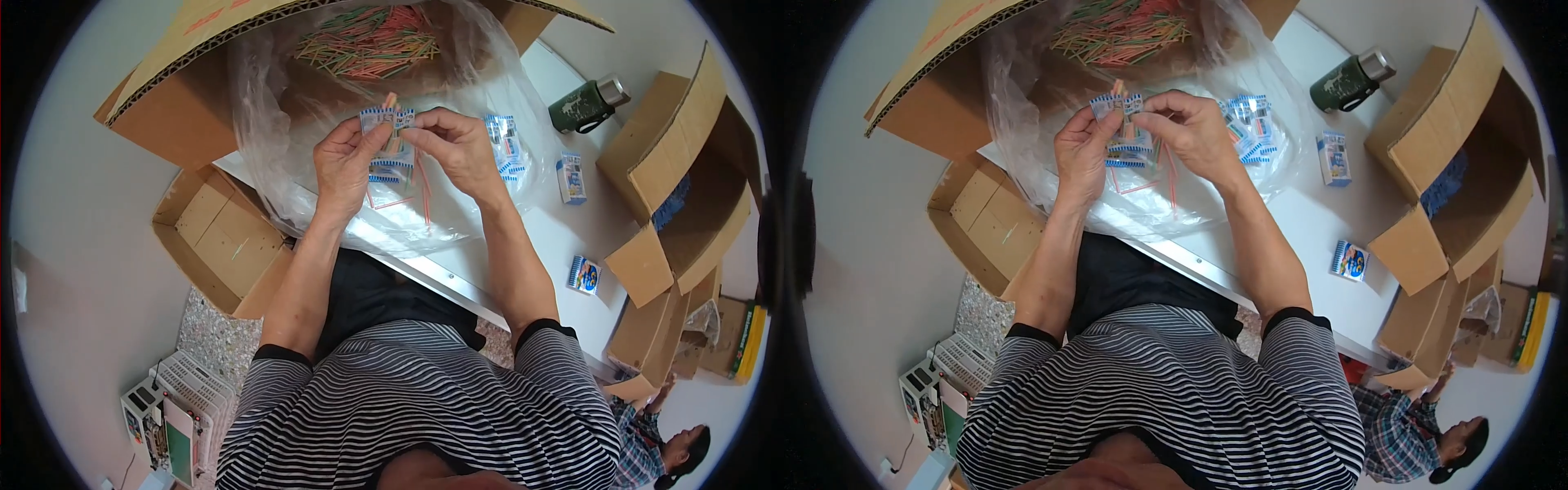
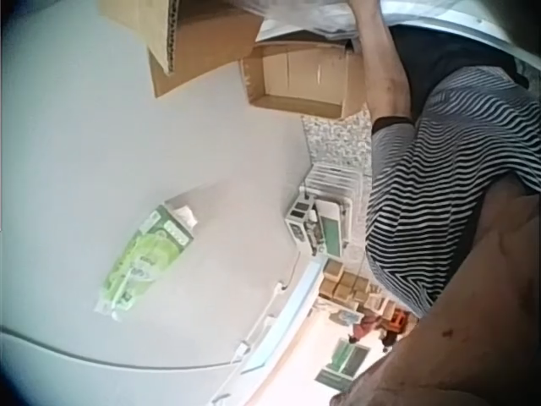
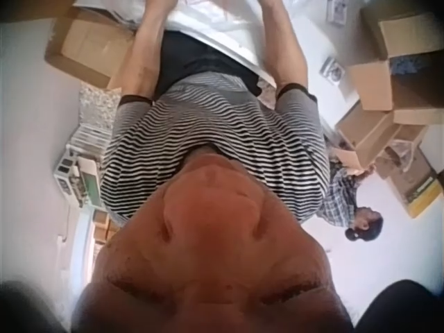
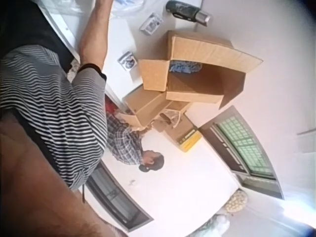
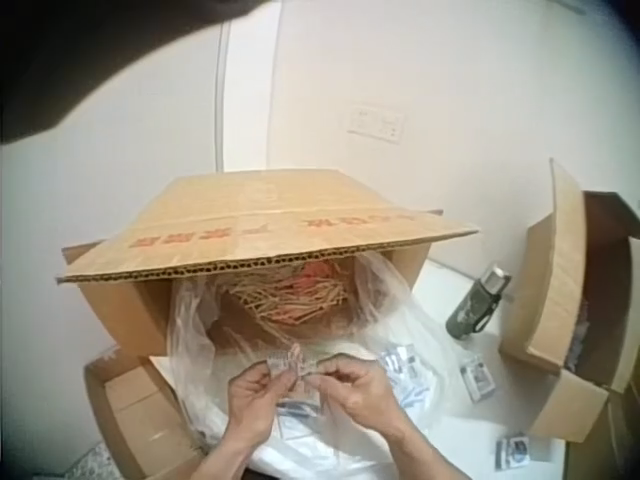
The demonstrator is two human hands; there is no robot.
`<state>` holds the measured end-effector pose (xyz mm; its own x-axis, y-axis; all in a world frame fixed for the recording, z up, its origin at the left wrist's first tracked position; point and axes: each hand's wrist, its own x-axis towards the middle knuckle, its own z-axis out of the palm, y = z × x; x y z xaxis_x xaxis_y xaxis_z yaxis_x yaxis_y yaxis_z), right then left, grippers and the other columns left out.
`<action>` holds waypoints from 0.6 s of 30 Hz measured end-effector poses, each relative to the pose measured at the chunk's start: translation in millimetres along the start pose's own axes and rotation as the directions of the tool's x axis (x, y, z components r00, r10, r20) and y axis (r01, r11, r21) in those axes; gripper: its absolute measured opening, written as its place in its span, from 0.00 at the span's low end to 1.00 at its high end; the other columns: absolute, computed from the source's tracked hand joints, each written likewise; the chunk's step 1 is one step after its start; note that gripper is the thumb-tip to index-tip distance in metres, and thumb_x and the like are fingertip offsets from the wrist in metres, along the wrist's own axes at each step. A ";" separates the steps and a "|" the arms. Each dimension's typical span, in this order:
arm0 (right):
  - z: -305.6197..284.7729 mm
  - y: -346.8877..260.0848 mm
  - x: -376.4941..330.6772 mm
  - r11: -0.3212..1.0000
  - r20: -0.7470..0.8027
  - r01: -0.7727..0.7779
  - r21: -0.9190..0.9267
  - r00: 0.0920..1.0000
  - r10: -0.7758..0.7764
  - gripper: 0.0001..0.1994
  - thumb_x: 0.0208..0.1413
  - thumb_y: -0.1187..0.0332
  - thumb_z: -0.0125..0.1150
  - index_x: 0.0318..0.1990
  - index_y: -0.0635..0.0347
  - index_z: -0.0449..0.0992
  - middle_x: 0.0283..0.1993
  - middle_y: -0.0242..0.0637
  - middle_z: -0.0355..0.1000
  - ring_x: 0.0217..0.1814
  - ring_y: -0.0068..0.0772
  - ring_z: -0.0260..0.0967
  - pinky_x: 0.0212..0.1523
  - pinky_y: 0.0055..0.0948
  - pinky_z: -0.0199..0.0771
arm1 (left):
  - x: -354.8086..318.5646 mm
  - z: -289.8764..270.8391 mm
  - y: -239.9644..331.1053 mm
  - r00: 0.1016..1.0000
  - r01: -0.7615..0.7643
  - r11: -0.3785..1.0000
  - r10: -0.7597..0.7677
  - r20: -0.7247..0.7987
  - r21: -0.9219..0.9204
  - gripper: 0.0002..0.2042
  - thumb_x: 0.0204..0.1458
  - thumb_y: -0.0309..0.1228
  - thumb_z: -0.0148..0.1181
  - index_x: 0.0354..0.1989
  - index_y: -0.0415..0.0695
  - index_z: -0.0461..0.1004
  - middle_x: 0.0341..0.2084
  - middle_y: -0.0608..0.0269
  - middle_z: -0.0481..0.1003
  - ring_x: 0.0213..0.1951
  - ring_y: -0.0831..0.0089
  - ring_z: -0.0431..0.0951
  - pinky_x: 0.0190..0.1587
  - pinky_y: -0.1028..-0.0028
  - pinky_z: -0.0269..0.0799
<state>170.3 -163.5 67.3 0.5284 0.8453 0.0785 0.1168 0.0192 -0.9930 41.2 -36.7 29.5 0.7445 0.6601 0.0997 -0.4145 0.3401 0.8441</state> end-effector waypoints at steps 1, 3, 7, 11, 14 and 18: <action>0.9 -1.1 -3.6 0.999 -0.067 0.051 0.008 0.996 -0.050 0.08 0.57 0.75 0.66 0.42 0.68 0.80 0.37 0.33 0.77 0.35 0.20 0.71 0.38 0.21 0.71 | -1.2 2.3 2.8 1.000 0.007 1.000 -0.007 0.003 0.011 0.12 0.57 0.26 0.65 0.47 0.35 0.78 0.37 0.60 0.82 0.36 0.81 0.79 0.43 0.80 0.74; 1.4 -1.9 -7.3 0.995 -0.146 0.102 0.010 0.984 -0.099 0.07 0.56 0.75 0.67 0.41 0.67 0.80 0.33 0.31 0.76 0.31 0.19 0.69 0.35 0.20 0.70 | -2.1 14.1 7.6 1.000 -0.003 1.000 0.003 0.021 -0.004 0.12 0.56 0.26 0.66 0.47 0.35 0.78 0.36 0.60 0.82 0.36 0.80 0.79 0.44 0.79 0.74; -8.7 4.2 -10.8 0.986 -0.218 0.146 0.078 0.968 -0.126 0.06 0.58 0.73 0.65 0.40 0.66 0.78 0.32 0.31 0.75 0.30 0.17 0.68 0.31 0.20 0.68 | -2.5 14.9 8.2 0.997 -0.059 0.991 0.054 0.053 0.117 0.12 0.54 0.24 0.68 0.45 0.34 0.78 0.35 0.60 0.82 0.36 0.79 0.79 0.43 0.78 0.75; -58.6 -5.3 -15.4 0.983 -0.278 0.182 0.010 0.945 -0.172 0.04 0.61 0.71 0.63 0.38 0.62 0.76 0.32 0.28 0.74 0.28 0.15 0.66 0.30 0.19 0.65 | -2.3 -1.1 18.3 0.992 -0.029 0.906 0.077 -0.096 0.423 0.14 0.53 0.32 0.69 0.42 0.35 0.79 0.32 0.56 0.82 0.34 0.70 0.82 0.40 0.72 0.76; -99.5 -5.5 -28.3 0.995 -0.213 0.011 -0.103 0.977 -0.033 0.05 0.62 0.70 0.63 0.37 0.61 0.76 0.29 0.25 0.72 0.28 0.13 0.65 0.29 0.18 0.63 | -4.8 -7.0 33.2 0.981 0.103 0.260 0.135 -0.142 0.960 0.18 0.51 0.42 0.69 0.37 0.37 0.79 0.29 0.51 0.81 0.33 0.57 0.82 0.37 0.64 0.76; -115.9 11.3 -30.6 0.859 -0.216 -0.222 -0.461 0.967 0.134 0.08 0.61 0.68 0.63 0.39 0.64 0.75 0.27 0.28 0.73 0.28 0.20 0.67 0.31 0.24 0.68 | 2.3 -13.9 11.7 0.994 0.102 -0.053 0.035 -0.101 0.993 0.18 0.49 0.47 0.67 0.31 0.42 0.79 0.28 0.51 0.80 0.34 0.51 0.81 0.38 0.56 0.74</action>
<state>252.9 -251.0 63.9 0.7085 0.7047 -0.0382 0.3707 -0.4177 -0.8295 30.8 -21.9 32.3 0.6734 0.7355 0.0753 0.6181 -0.6160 0.4884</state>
